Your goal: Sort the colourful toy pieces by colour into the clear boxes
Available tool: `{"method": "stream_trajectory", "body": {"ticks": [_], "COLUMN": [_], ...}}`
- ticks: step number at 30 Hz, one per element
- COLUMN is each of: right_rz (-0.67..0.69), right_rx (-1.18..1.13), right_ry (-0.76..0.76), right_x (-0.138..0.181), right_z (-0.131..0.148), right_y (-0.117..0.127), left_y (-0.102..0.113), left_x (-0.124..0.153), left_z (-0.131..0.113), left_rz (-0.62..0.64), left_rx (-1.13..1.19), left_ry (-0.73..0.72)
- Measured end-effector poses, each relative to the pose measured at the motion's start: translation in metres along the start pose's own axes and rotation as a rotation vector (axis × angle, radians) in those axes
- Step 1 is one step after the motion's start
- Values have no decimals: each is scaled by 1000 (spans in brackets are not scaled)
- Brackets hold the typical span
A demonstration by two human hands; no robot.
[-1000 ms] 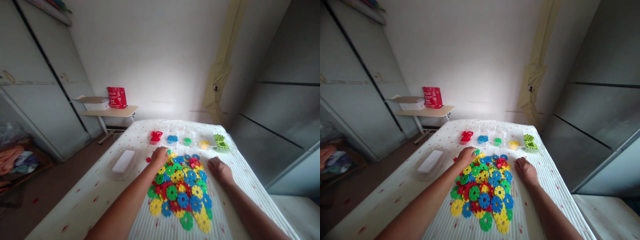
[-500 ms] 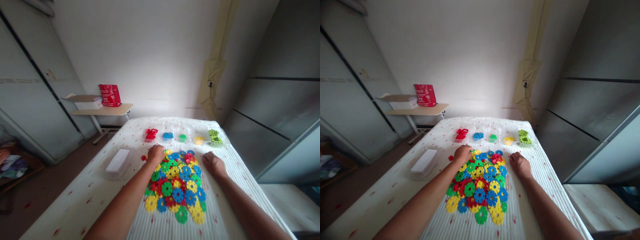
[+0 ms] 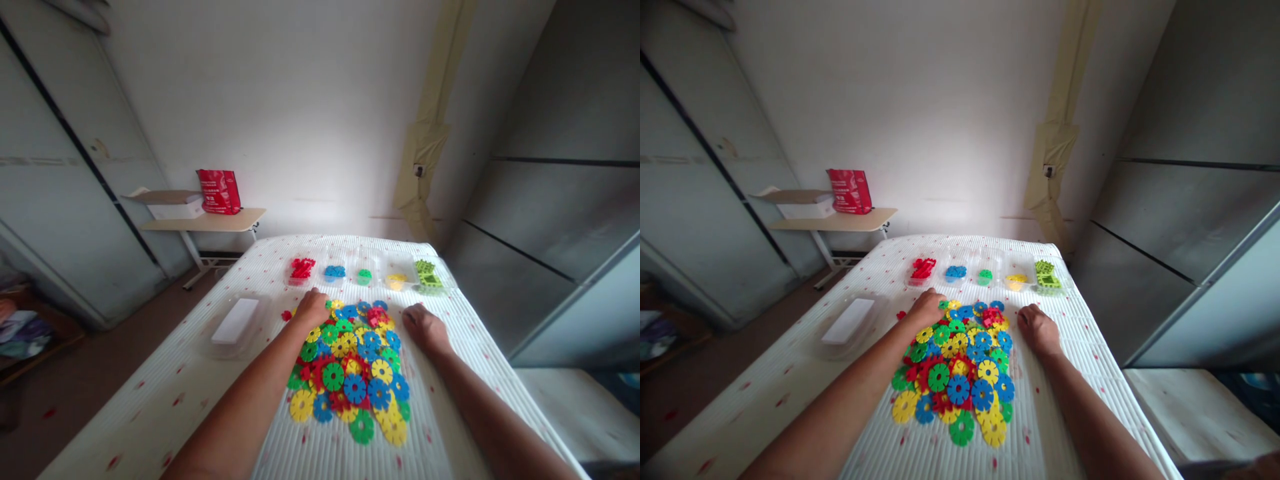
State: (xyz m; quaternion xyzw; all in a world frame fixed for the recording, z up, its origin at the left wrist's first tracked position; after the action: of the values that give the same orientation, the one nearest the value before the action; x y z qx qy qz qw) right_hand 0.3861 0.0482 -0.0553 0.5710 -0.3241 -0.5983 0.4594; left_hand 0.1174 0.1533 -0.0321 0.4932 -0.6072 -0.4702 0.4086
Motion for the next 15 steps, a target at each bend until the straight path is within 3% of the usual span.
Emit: {"method": "stream_trajectory", "body": {"ticks": [9, 15], "right_rz": [-1, 23], "right_rx": [4, 2], "right_ry": [5, 31], "right_x": [0, 0], "right_z": [-2, -1], "right_y": [-1, 2], "left_y": [1, 24], "left_x": [-6, 34], "left_z": [1, 3], "left_rz": [7, -80], "left_rx": [33, 98], "left_ry": [-27, -62]}}
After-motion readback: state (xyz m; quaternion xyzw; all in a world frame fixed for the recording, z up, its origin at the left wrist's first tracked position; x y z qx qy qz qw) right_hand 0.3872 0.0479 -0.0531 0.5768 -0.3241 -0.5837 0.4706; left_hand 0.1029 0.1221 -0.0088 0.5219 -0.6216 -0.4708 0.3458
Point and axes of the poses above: each hand's wrist, its own x-axis away from the middle knuckle, its own y-axis out of the back of the hand, z = x × y, the point moved 4 cm from there along -x, towards the middle knuckle, and after that the axes turned 12 degrees about y, right-handed, at the moved point
